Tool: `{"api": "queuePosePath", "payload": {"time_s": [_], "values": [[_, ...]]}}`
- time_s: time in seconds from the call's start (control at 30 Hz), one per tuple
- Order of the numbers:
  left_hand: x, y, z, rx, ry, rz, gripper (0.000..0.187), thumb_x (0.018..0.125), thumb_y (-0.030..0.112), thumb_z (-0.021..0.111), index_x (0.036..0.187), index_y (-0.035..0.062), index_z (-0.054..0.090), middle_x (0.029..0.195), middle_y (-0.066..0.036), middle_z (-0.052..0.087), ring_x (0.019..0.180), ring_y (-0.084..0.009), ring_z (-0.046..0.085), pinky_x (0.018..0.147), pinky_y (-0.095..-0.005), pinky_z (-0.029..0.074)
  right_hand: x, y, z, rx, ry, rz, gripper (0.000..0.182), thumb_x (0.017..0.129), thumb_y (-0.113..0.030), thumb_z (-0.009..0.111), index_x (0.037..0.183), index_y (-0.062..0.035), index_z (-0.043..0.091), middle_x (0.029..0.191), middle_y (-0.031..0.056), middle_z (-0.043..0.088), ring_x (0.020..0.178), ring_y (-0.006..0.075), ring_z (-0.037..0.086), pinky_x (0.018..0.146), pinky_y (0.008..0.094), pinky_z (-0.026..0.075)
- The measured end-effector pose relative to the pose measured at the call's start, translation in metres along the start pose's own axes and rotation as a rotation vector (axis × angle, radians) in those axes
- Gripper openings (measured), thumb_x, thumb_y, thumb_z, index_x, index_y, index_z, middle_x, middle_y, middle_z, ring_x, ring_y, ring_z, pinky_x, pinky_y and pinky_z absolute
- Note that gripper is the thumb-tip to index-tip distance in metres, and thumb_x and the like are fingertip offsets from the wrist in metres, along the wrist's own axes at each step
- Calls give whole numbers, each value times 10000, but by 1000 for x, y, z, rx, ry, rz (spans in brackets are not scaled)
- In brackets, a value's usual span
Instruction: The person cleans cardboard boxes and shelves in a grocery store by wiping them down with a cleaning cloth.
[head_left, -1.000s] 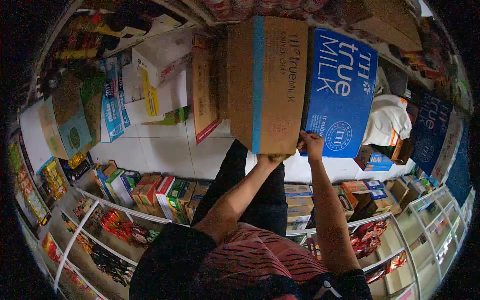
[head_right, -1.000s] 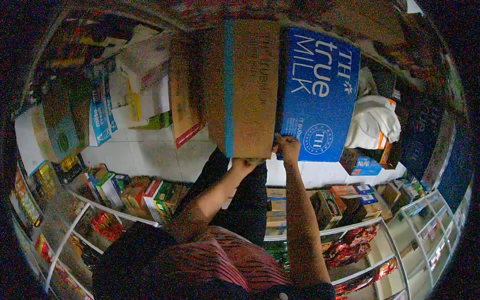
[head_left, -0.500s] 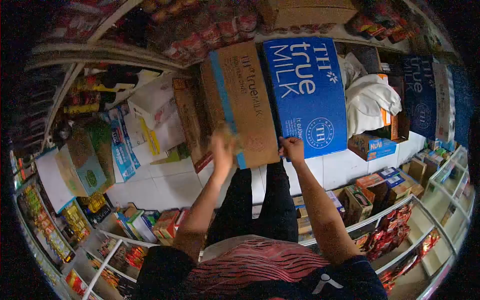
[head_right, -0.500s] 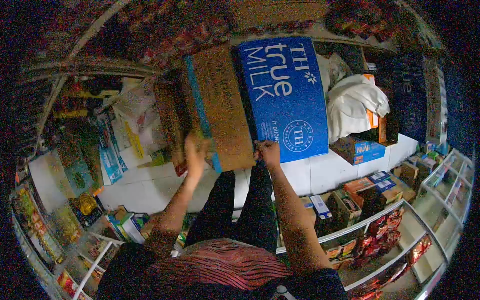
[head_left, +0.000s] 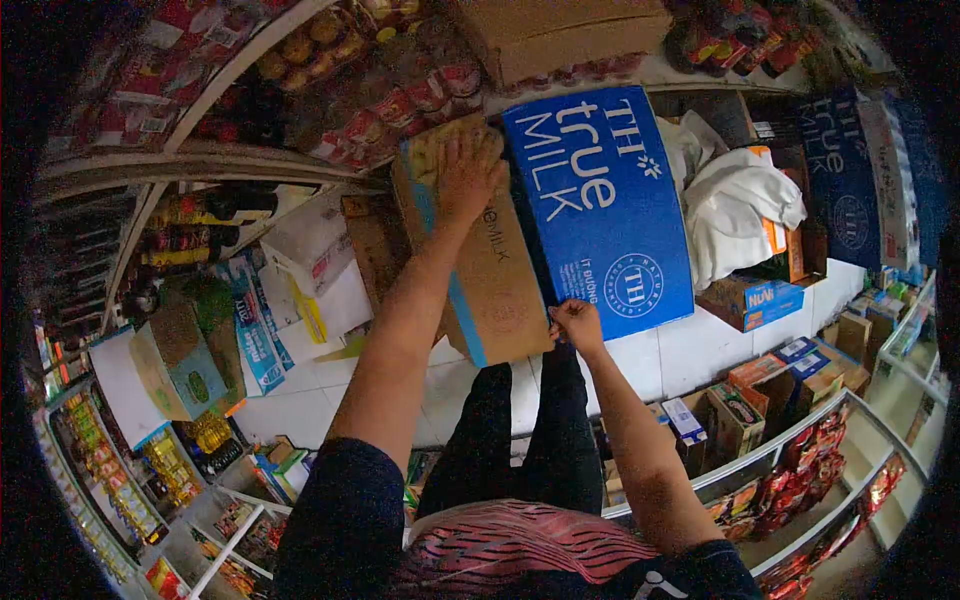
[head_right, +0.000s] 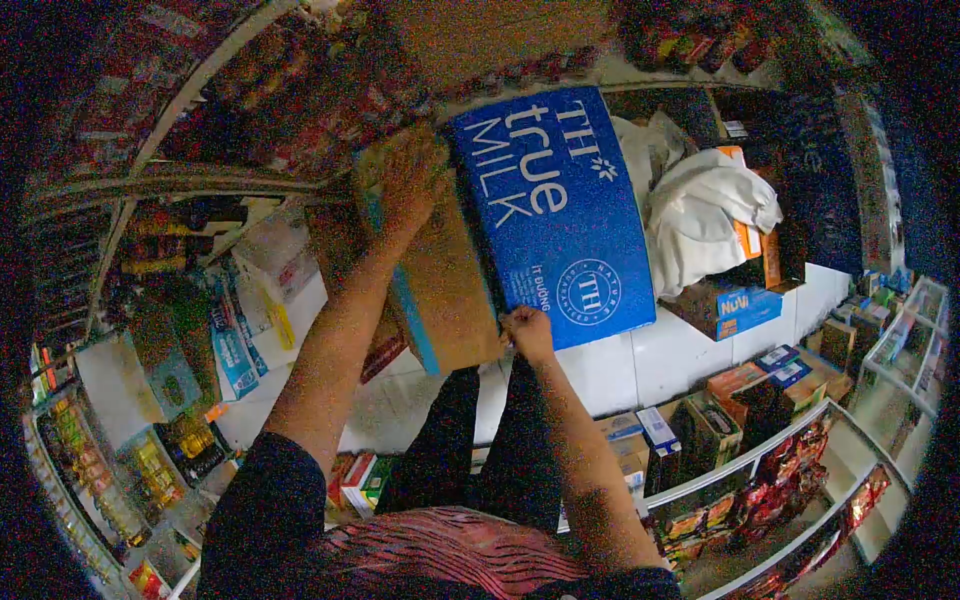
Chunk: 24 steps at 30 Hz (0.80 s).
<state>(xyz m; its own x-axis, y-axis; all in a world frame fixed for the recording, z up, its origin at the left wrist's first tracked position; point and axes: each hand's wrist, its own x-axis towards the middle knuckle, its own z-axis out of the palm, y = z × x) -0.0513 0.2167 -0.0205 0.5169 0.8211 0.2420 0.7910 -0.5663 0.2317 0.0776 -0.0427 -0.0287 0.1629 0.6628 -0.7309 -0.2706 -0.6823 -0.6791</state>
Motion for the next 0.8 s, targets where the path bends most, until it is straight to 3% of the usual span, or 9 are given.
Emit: {"api": "queuePosePath", "payload": {"time_s": [0.23, 0.43, 0.5, 0.67, 0.7, 0.73, 0.8], "values": [[-15, 54, -16, -6, -206, -71, 509, 725, 243, 570, 1207, 170, 427, 1331, -169, 258, 1233, -351, 206, 993, -515, 161, 0, 0, 0, -9, -27, -7, 186, 762, -119, 591, 625, -8, 535, 518, 74, 548, 415, 110, 501, 389, 235, 386], [-116, 92, -12, -154, -198, -62, 535, 692, 259, 567, 1193, 129, 435, 1334, -141, 269, 1242, -327, 213, 1013, -487, 142, 4, 13, -4, 54, -64, -78, 163, 786, -121, 558, 666, -16, 526, 518, 66, 551, 427, 121, 548, 357, 203, 387], [-151, 108, -28, -122, -347, -80, 519, 703, 262, 553, 1194, 141, 434, 1350, -112, 260, 1248, -307, 211, 1018, -474, 143, 3, 11, -3, -4, -34, -61, 159, 790, -113, 540, 665, -15, 523, 521, 67, 548, 427, 125, 547, 364, 210, 400], [-215, 118, -41, -206, -367, -58, 480, 723, 192, 540, 1191, 171, 437, 1315, -120, 303, 1216, -302, 280, 1000, -434, 223, 7, 15, -4, -39, -7, -96, 165, 802, -90, 492, 653, -21, 514, 524, 65, 535, 429, 140, 541, 392, 243, 440], [-214, 115, -51, -323, -425, -157, 479, 735, 103, 522, 1200, 164, 420, 1292, -147, 305, 1197, -320, 301, 975, -428, 274, 5, 13, -5, 17, -19, -53, 148, 772, -141, 582, 714, -6, 578, 536, 65, 560, 459, 130, 533, 420, 259, 406], [-211, 111, -60, -323, -415, -163, 479, 735, 103, 522, 1200, 164, 420, 1292, -147, 305, 1197, -320, 301, 975, -428, 274, 2, 14, 0, 9, -26, -59, 148, 772, -141, 582, 714, -6, 578, 536, 65, 560, 459, 130, 533, 420, 259, 406], [-199, 99, -70, -602, -400, -535, 496, 738, 25, 497, 1212, 130, 393, 1293, -159, 279, 1198, -338, 288, 958, -419, 301, -4, 14, 13, -449, 245, -406, 183, 767, -170, 585, 782, 12, 582, 605, 99, 581, 546, 212, 572, 493, 309, 447]]}}
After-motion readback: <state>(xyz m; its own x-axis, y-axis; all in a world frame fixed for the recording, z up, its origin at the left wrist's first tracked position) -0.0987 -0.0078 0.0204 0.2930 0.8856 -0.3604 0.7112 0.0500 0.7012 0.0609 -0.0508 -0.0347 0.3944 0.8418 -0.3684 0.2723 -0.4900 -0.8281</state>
